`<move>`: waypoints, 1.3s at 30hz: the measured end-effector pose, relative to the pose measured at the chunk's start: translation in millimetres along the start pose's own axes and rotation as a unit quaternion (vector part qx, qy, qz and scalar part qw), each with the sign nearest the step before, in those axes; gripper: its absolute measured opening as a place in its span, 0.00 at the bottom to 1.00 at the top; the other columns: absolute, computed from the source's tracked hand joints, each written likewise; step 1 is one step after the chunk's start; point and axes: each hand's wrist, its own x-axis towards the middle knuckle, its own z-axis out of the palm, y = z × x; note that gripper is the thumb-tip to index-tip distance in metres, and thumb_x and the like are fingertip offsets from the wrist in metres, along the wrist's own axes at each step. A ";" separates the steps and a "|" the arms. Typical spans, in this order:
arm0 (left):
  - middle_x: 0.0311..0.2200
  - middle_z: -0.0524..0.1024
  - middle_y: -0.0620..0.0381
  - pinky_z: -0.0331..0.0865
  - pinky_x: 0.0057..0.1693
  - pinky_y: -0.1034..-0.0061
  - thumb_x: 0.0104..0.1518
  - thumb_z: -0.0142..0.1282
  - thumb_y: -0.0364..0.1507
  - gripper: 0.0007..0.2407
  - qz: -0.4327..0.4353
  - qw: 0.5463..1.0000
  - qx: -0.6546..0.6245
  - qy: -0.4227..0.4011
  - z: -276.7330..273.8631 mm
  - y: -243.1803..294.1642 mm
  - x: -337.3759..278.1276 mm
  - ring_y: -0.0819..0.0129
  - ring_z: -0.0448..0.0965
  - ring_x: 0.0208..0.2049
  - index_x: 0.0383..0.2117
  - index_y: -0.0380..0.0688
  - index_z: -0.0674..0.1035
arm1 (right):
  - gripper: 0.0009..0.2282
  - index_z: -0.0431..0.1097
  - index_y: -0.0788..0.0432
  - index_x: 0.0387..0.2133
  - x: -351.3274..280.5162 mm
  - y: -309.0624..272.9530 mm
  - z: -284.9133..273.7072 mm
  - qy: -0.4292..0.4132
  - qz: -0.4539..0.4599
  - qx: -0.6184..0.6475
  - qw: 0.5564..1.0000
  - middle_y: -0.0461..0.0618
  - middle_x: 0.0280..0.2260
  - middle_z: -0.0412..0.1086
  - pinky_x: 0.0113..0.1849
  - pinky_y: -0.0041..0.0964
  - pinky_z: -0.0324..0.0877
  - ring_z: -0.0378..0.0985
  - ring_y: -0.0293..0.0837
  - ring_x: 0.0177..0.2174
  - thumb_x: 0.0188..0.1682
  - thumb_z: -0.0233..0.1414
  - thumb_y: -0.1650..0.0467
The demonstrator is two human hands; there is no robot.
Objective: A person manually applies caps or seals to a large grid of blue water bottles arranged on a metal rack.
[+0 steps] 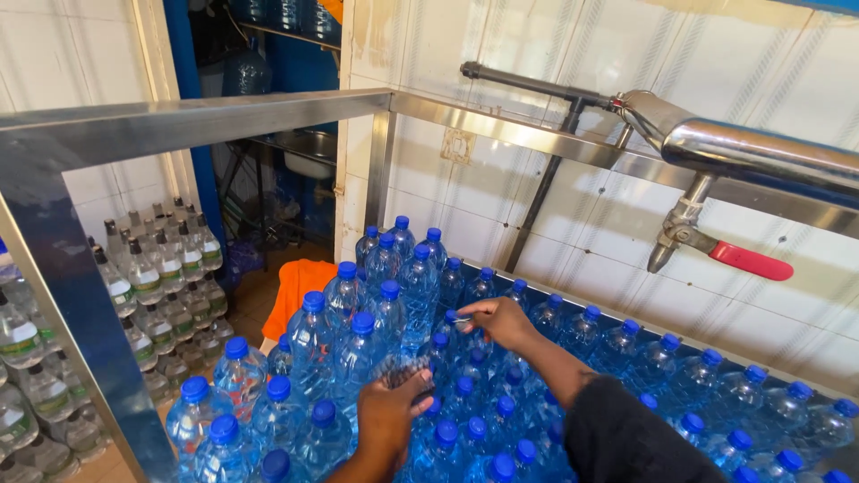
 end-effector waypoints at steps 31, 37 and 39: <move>0.41 0.90 0.30 0.87 0.42 0.63 0.56 0.76 0.19 0.12 -0.127 0.989 -0.064 0.040 -35.5 -35.4 32.6 0.46 0.89 0.36 0.41 0.17 0.90 | 0.08 0.84 0.50 0.40 146.2 117.5 85.4 0.241 -0.181 -0.242 0.922 0.46 0.45 0.80 0.53 0.60 0.66 0.75 0.53 0.51 0.58 0.55 0.66; 0.43 0.88 0.29 0.88 0.44 0.62 0.58 0.73 0.17 0.13 -0.117 0.989 -0.075 0.057 -31.4 -27.6 21.3 0.43 0.89 0.39 0.46 0.15 0.88 | 0.33 0.39 0.53 0.80 108.6 125.2 81.0 -0.075 -0.217 -0.259 0.938 0.53 0.79 0.42 0.74 0.50 0.27 0.39 0.48 0.78 0.64 0.30 0.52; 0.44 0.88 0.32 0.88 0.45 0.61 0.61 0.71 0.19 0.12 -0.111 0.990 -0.064 0.051 -28.7 -23.5 17.3 0.44 0.90 0.42 0.47 0.19 0.89 | 0.36 0.27 0.50 0.80 112.7 120.1 73.9 -0.143 -0.160 -0.231 0.949 0.49 0.81 0.28 0.74 0.50 0.19 0.25 0.45 0.79 0.63 0.27 0.49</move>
